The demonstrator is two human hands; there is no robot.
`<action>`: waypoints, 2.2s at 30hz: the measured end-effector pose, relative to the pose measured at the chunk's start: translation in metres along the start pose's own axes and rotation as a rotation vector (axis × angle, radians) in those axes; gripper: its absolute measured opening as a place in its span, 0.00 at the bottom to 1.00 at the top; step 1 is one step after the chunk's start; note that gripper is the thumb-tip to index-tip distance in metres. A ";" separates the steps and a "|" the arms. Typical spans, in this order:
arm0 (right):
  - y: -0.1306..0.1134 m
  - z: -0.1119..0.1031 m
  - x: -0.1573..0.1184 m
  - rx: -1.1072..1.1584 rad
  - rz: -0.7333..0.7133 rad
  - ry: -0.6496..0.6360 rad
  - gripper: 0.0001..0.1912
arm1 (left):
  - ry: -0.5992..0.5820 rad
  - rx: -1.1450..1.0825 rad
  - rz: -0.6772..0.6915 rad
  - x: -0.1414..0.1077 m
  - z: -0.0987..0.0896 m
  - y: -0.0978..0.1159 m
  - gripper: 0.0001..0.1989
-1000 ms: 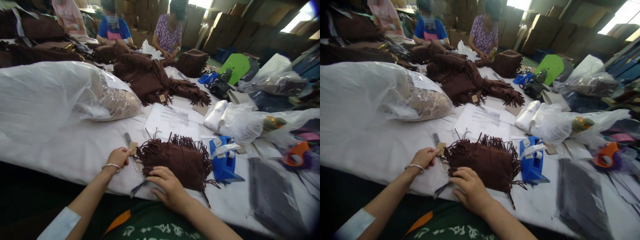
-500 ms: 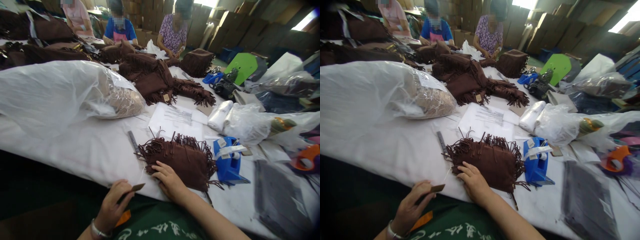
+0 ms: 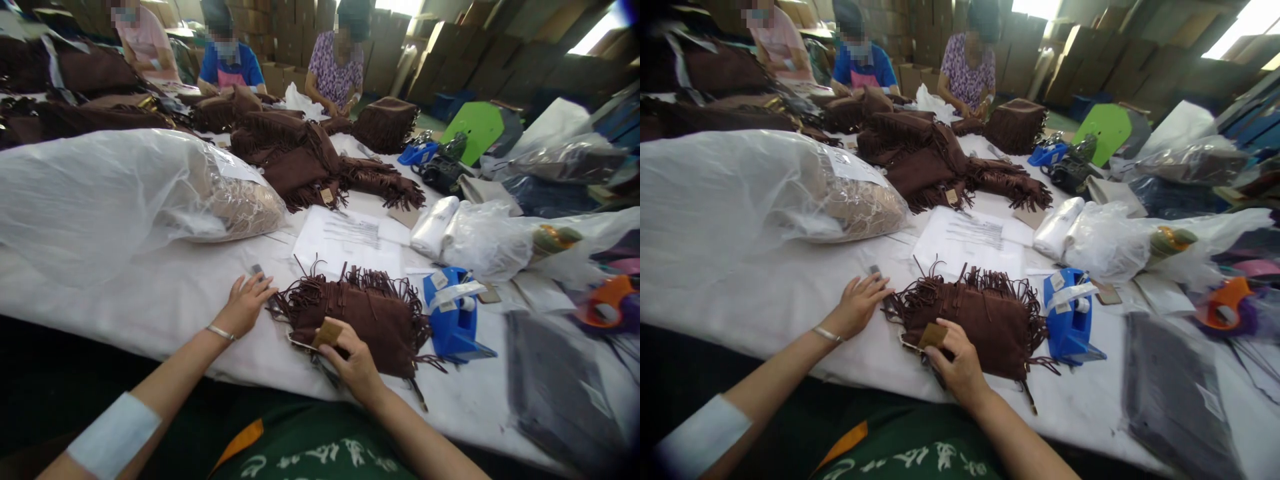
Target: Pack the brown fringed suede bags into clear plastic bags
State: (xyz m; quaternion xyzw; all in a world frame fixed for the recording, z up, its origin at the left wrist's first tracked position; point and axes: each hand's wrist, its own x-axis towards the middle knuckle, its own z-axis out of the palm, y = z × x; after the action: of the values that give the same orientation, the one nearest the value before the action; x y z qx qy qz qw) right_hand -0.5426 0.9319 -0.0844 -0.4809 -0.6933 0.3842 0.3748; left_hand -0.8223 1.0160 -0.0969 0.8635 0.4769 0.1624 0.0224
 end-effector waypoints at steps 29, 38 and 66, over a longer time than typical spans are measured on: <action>-0.015 -0.026 0.029 -0.587 -0.199 -0.571 0.28 | -0.738 -1.695 -0.788 -0.036 0.007 0.201 0.22; -0.014 0.002 -0.002 -0.793 -0.187 -0.367 0.41 | -0.681 -1.366 -0.643 -0.051 0.002 0.170 0.14; -0.007 -0.005 -0.006 -0.734 -0.443 -0.155 0.23 | -0.178 -2.018 -1.075 0.029 0.033 0.093 0.12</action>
State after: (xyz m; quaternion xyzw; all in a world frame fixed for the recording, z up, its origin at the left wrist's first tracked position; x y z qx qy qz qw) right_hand -0.5388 0.9255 -0.0770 -0.3918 -0.8964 0.0577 0.1994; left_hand -0.7221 0.9931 -0.1024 0.1449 0.4333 0.3785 0.8050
